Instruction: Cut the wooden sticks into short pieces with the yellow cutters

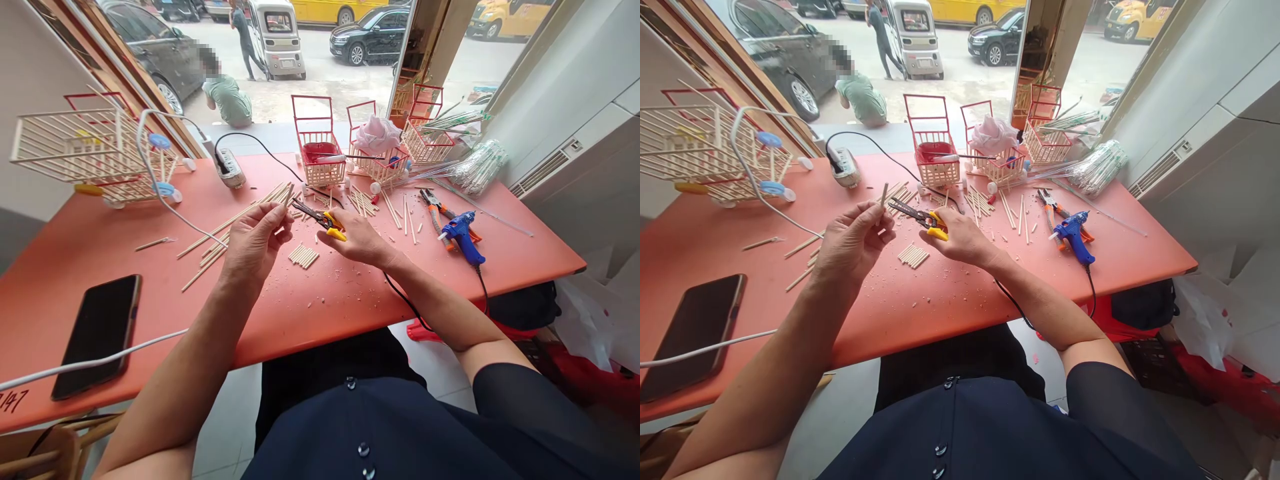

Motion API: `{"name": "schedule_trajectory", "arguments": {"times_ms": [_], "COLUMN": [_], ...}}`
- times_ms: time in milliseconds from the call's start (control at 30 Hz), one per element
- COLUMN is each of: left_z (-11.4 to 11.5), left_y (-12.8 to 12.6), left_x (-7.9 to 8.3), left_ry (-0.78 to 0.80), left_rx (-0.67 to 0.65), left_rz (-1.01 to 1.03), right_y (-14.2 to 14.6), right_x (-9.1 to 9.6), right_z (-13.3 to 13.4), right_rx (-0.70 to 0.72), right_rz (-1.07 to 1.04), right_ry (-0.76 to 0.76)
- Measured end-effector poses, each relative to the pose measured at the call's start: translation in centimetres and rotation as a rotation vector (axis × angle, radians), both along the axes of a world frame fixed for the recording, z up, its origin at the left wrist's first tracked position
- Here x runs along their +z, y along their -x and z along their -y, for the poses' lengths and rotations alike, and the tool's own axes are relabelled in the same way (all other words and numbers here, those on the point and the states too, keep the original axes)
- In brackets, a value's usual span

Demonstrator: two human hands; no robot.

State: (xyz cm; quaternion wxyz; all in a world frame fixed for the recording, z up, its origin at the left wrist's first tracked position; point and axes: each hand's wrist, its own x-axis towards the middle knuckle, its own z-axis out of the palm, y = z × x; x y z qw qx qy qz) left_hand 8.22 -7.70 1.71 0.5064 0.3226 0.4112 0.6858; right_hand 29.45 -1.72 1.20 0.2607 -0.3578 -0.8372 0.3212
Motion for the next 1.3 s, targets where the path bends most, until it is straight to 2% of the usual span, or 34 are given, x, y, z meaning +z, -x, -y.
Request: {"name": "schedule_trajectory", "arguments": {"times_ms": [400, 867, 1300], "left_z": [-0.1, 0.0, 0.2], "left_y": [-0.7, -1.3, -1.2], "left_x": [-0.9, -1.1, -1.0], "left_ry": [-0.037, -0.134, -0.108], "left_rx": [0.05, 0.099, 0.137], "left_rz": [-0.144, -0.181, -0.267], "right_y": [0.4, 0.5, 0.5], "right_x": [-0.7, -0.7, -0.3], "right_z": [0.6, 0.9, 1.3], "right_rx": [-0.025, -0.028, -0.031], "right_rz": [-0.01, -0.02, -0.021], "right_ry": [-0.107, -0.12, -0.069]}}
